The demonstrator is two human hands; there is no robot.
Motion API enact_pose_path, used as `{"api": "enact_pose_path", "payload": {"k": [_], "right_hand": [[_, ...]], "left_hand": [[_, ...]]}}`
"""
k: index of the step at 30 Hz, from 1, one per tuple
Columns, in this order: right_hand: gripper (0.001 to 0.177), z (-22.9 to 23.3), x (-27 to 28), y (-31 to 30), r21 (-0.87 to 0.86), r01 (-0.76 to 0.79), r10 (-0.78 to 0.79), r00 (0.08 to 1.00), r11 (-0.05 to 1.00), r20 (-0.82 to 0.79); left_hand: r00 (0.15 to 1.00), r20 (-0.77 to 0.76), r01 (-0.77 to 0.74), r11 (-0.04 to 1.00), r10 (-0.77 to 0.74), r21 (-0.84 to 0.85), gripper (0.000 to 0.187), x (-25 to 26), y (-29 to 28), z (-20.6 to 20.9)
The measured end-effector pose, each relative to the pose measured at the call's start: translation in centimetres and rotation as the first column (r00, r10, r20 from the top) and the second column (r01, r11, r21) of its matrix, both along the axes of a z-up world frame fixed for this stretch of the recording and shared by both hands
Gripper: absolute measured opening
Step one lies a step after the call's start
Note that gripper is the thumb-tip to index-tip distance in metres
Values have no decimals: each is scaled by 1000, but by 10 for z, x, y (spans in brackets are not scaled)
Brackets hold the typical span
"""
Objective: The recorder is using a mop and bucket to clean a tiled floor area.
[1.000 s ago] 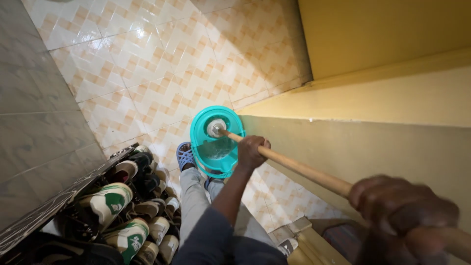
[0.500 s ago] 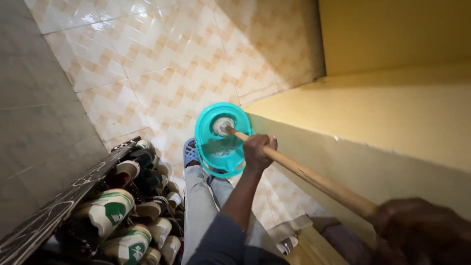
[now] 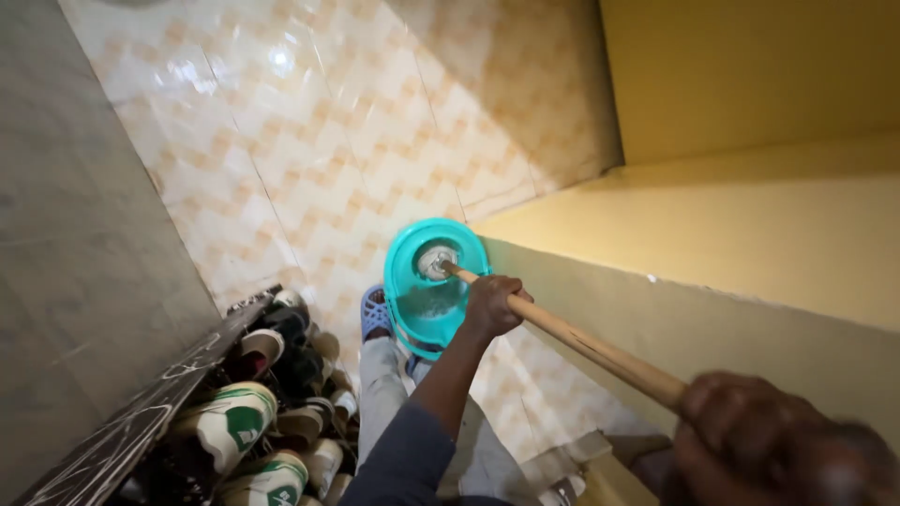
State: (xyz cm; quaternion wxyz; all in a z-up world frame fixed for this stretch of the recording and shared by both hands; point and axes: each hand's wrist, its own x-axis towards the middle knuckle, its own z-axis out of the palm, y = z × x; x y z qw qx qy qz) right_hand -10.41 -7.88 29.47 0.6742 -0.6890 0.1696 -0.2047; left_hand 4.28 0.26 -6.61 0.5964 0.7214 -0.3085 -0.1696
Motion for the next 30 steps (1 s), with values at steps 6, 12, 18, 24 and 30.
{"api": "enact_pose_path", "payload": {"k": [6, 12, 18, 24, 30], "right_hand": [[26, -108, 22, 7, -3, 164, -164, 986, 987, 36], [34, -74, -7, 20, 81, 111, -113, 993, 990, 17], [43, 36, -3, 7, 155, -93, 21, 910, 983, 413], [50, 96, -22, -19, 141, -259, 145, 828, 956, 542], [25, 115, -10, -83, -41, -489, 400, 660, 871, 636]], "left_hand": [[995, -1, 95, 984, -96, 148, 18, -33, 4, 12], [989, 144, -62, 990, 44, 124, 59, -74, 47, 76], [964, 211, -132, 981, 161, -142, 60, -72, 47, 195], [987, 154, -32, 997, 43, -77, 26, -46, 19, 255], [944, 298, -100, 984, 140, -146, 32, 23, 24, 274]]}}
